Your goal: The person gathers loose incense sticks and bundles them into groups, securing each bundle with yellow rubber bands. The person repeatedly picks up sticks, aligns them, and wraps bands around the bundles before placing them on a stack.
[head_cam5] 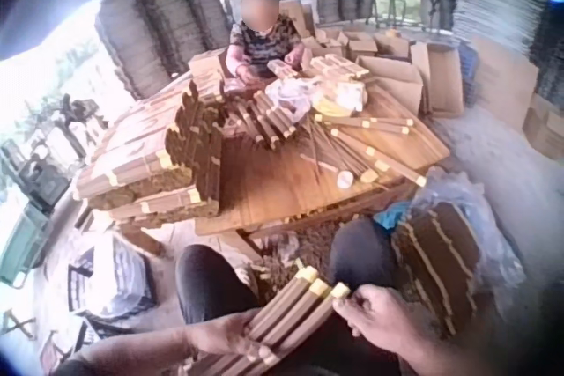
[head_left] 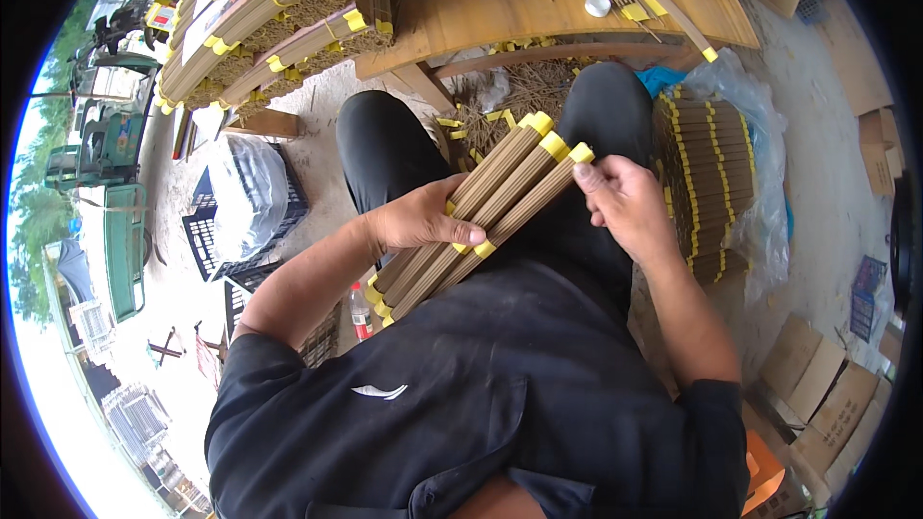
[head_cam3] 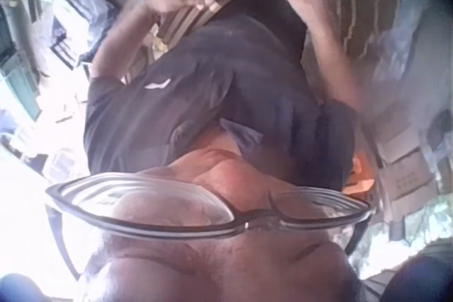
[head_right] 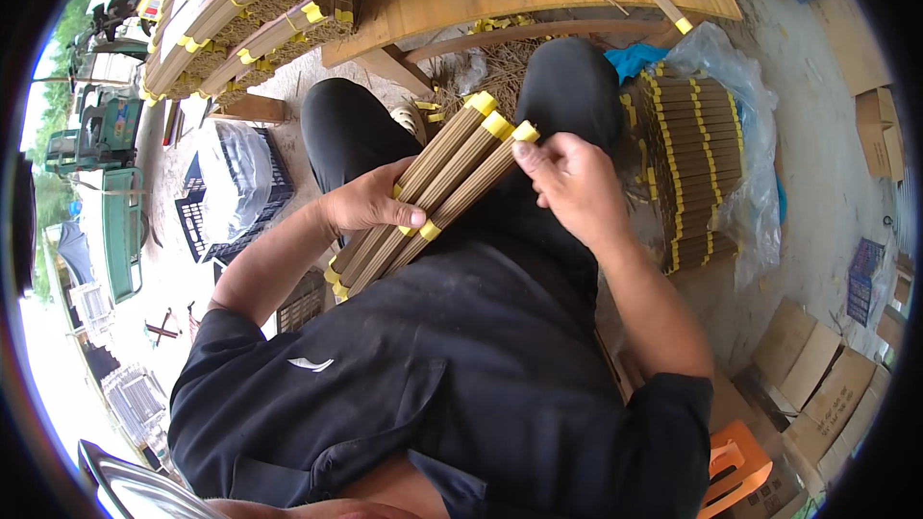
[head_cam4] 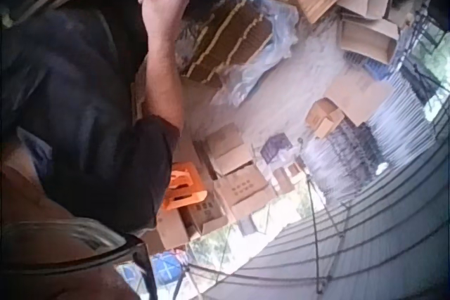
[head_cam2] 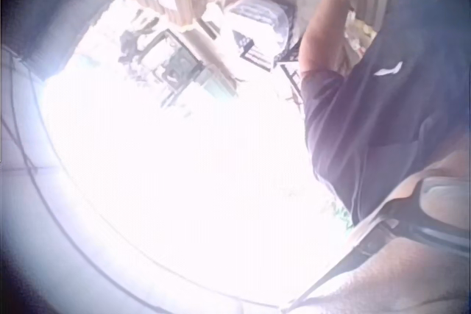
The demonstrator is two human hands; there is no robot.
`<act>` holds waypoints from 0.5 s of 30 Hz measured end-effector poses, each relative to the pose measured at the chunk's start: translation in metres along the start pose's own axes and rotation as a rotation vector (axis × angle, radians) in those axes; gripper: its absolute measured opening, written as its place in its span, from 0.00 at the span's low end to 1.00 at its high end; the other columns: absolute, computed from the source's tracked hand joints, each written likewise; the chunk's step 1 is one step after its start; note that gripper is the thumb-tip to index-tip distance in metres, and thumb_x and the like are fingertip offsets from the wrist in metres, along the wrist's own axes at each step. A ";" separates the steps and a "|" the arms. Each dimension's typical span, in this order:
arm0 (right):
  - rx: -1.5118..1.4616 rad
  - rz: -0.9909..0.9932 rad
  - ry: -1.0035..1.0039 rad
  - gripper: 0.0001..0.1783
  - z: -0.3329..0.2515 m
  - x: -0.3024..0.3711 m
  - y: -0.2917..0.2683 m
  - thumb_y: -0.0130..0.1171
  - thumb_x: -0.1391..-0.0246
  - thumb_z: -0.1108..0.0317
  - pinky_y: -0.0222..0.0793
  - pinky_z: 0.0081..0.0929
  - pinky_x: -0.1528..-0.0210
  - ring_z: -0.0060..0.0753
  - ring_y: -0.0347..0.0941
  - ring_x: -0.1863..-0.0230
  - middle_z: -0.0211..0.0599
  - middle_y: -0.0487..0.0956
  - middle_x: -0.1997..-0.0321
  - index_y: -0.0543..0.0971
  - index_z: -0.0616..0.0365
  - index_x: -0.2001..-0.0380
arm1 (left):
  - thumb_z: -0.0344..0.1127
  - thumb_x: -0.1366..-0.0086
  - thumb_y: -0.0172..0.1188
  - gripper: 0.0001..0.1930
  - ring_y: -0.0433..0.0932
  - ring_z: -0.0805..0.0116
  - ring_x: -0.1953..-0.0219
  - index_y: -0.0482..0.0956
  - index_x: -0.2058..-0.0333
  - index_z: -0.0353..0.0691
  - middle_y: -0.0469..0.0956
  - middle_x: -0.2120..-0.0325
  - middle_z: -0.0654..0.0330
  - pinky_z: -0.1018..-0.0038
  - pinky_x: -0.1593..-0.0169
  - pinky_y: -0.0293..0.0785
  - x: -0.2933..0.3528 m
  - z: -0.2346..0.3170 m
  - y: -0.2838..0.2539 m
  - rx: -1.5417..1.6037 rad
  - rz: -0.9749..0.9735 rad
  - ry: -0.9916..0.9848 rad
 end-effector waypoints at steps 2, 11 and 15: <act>-0.084 0.016 -0.010 0.24 0.001 0.001 0.013 0.66 0.36 0.51 0.68 0.23 0.77 0.17 0.71 0.79 0.30 0.77 0.80 0.79 0.65 0.71 | 0.46 0.45 0.80 0.55 0.70 0.62 0.36 0.55 0.28 0.31 0.73 0.40 0.52 0.67 0.30 0.63 -0.004 0.004 0.004 0.003 -0.023 -0.006; -0.095 0.189 -0.426 0.17 -0.023 -0.019 -0.050 0.59 0.30 0.58 0.72 0.25 0.62 0.21 0.74 0.64 0.27 0.82 0.60 0.80 0.63 0.52 | 0.47 0.46 0.81 0.58 0.67 0.59 0.33 0.52 0.27 0.30 0.71 0.37 0.49 0.66 0.28 0.59 0.000 0.007 0.009 -0.054 -0.073 -0.011; -0.300 -0.272 -0.576 0.38 -0.015 -0.041 -0.012 0.35 0.24 0.43 0.47 0.41 0.22 0.41 0.50 0.20 0.44 0.57 0.21 0.58 0.60 0.25 | 0.47 0.47 0.82 0.59 0.65 0.59 0.31 0.51 0.28 0.29 0.70 0.36 0.49 0.66 0.28 0.58 -0.006 0.007 0.017 -0.120 -0.143 -0.041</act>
Point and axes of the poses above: each hand's wrist, its own x-axis away from the middle knuckle, its own y-axis out of the palm, z = x × y, the point moved 7 cm from there along -x, towards the middle knuckle
